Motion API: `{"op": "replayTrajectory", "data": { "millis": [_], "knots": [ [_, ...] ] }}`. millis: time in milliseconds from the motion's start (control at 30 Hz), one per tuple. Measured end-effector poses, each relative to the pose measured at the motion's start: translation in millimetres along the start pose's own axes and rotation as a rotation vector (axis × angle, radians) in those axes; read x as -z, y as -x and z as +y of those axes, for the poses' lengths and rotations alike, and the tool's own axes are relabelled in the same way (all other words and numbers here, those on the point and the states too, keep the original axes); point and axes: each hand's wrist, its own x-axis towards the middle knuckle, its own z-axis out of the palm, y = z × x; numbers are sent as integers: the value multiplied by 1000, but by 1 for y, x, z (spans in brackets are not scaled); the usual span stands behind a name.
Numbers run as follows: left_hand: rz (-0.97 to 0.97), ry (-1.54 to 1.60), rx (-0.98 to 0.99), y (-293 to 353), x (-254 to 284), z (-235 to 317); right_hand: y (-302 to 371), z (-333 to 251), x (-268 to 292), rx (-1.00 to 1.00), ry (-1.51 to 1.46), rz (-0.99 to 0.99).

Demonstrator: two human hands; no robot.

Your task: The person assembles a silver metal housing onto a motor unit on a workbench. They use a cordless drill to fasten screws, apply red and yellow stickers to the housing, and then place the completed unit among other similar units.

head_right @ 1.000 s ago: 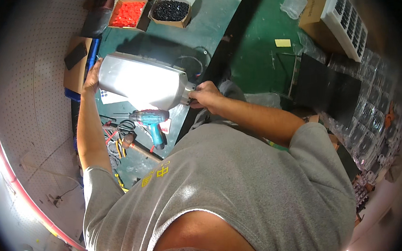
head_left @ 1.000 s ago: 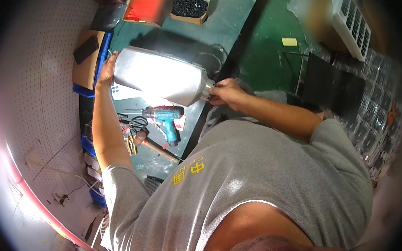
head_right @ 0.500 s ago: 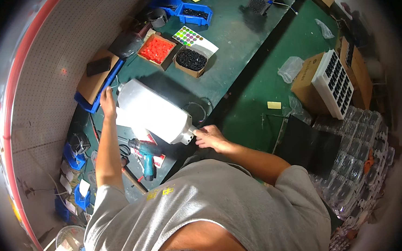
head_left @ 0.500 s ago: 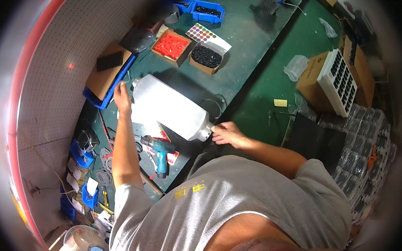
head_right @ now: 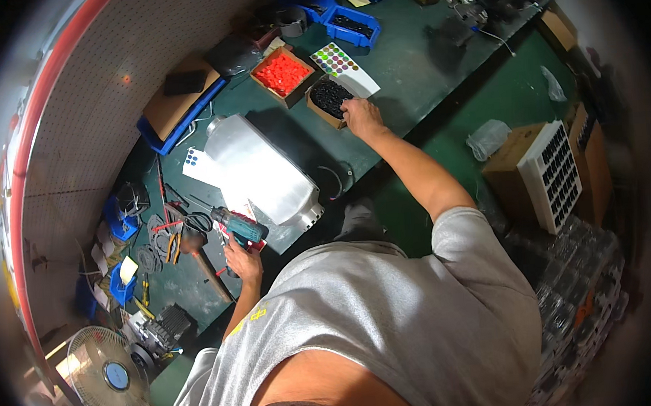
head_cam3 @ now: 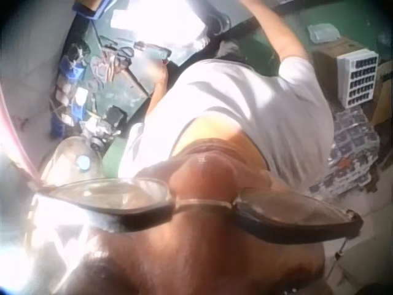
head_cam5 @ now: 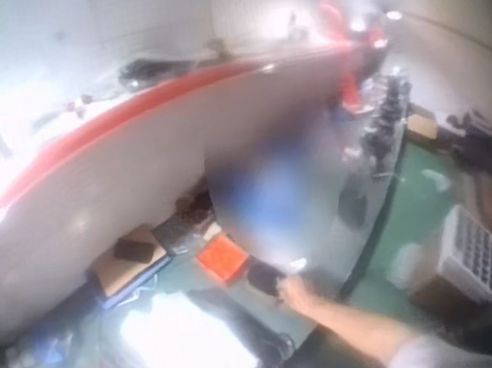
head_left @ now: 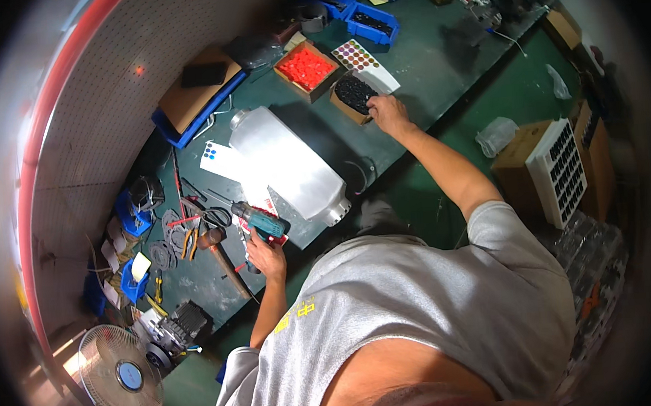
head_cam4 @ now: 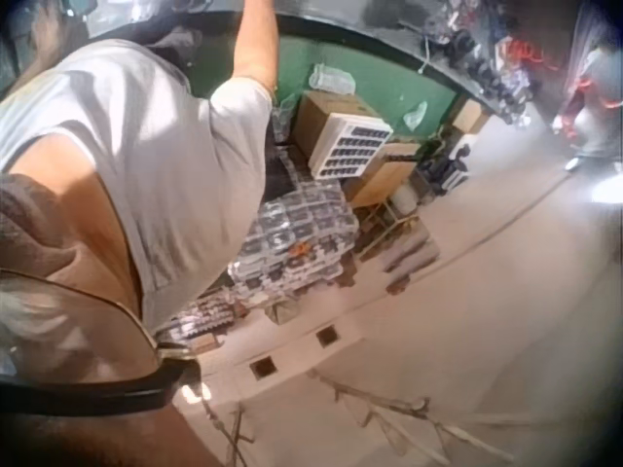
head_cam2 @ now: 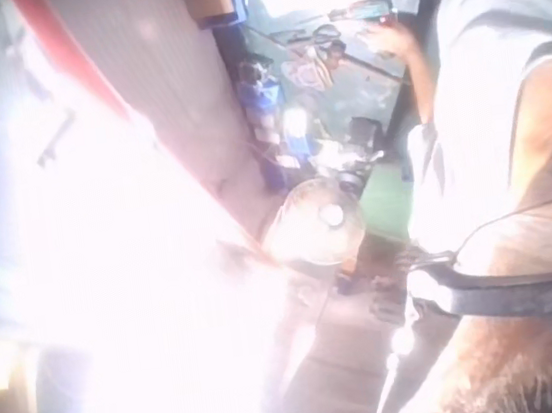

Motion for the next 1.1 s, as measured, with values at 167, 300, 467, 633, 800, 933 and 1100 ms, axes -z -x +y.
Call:
{"op": "replayTrajectory", "data": {
  "millis": [167,300,467,633,800,933,1100],
  "knots": [
    [76,126,54,-44,-6,13,-50,27,-12,160,207,-289],
    [91,60,62,-39,-28,-11,-60,30,-12,292,86,-329],
    [-82,-127,173,-40,6,20,-79,59,-21,23,-442,-304],
    [-10,-132,243,-15,75,53,-78,25,10,-350,-1151,-374],
    [268,568,101,6,141,101,-64,-22,14,-391,-1570,-593],
    [172,585,84,14,173,153,-58,-77,15,-317,-1727,-805],
    [-39,835,184,20,180,190,-56,-115,18,-199,-1831,-911]
  ]
}}
